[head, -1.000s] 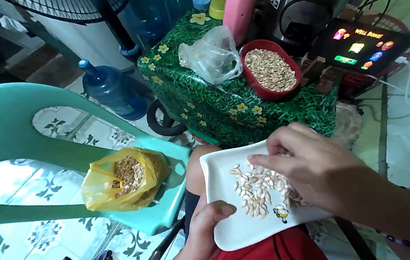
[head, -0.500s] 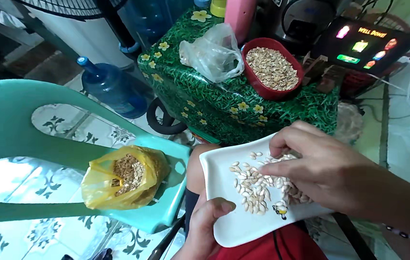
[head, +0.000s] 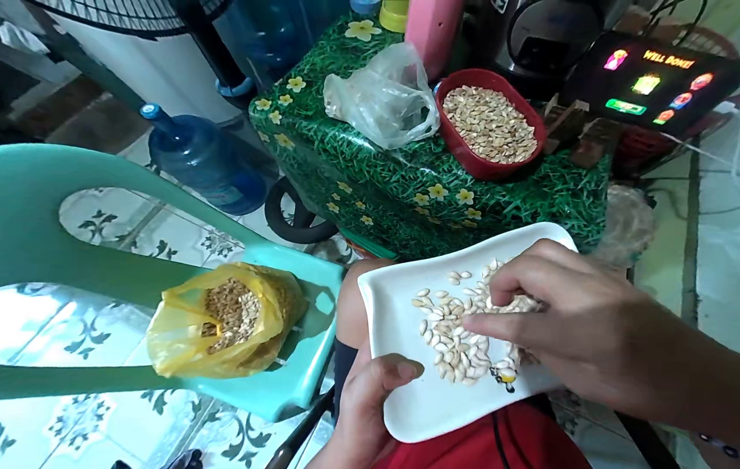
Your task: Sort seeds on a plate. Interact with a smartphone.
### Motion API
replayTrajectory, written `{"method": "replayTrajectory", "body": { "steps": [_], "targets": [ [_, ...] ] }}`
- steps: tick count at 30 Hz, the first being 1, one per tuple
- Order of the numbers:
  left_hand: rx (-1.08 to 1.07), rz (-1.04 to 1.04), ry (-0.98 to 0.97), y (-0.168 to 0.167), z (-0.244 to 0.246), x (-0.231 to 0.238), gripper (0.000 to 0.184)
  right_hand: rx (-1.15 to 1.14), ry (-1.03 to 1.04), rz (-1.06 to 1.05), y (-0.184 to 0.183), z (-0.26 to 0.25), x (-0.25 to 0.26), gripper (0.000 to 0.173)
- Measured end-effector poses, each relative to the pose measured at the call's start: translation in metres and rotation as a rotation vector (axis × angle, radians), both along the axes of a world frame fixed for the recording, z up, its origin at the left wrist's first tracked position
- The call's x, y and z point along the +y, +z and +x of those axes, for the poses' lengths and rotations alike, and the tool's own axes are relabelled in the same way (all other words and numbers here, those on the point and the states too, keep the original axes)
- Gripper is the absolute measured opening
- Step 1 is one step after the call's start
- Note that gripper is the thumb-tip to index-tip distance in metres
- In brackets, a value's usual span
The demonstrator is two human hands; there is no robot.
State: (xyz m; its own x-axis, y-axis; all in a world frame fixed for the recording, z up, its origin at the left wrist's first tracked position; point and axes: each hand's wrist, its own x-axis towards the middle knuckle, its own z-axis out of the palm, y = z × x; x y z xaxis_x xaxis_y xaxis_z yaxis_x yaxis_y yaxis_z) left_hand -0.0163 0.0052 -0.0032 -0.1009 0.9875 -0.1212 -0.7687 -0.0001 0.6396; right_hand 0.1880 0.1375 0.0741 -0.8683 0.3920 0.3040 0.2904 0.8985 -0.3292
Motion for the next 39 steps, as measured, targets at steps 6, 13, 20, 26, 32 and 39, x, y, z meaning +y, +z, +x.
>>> {"method": "replayTrajectory", "body": {
  "steps": [6, 13, 20, 26, 32, 39],
  "targets": [
    [0.013, -0.02, -0.001, -0.001, 0.001, 0.0, 0.038, -0.024, 0.064, 0.021, -0.006, -0.008, -0.015, 0.039],
    [0.016, -0.051, 0.027, 0.0, -0.003, -0.002, 0.033, 0.059, -0.202, 0.103, 0.005, 0.025, 0.007, 0.033],
    [0.021, -0.074, 0.043, 0.003, -0.004, -0.002, 0.028, 0.087, -0.247, 0.081, 0.004, 0.039, 0.001, 0.035],
    [0.033, -0.032, 0.005, 0.0, 0.001, -0.001, 0.032, 0.055, -0.088, -0.004, -0.001, 0.005, -0.011, 0.028],
    [0.029, -0.031, 0.02, 0.001, -0.001, -0.005, 0.038, 0.114, -0.182, 0.071, 0.003, 0.012, -0.003, 0.027],
    [0.029, -0.078, 0.048, 0.0, -0.003, -0.002, 0.032, 0.065, -0.241, 0.06, -0.011, 0.032, -0.012, 0.029]
  ]
}}
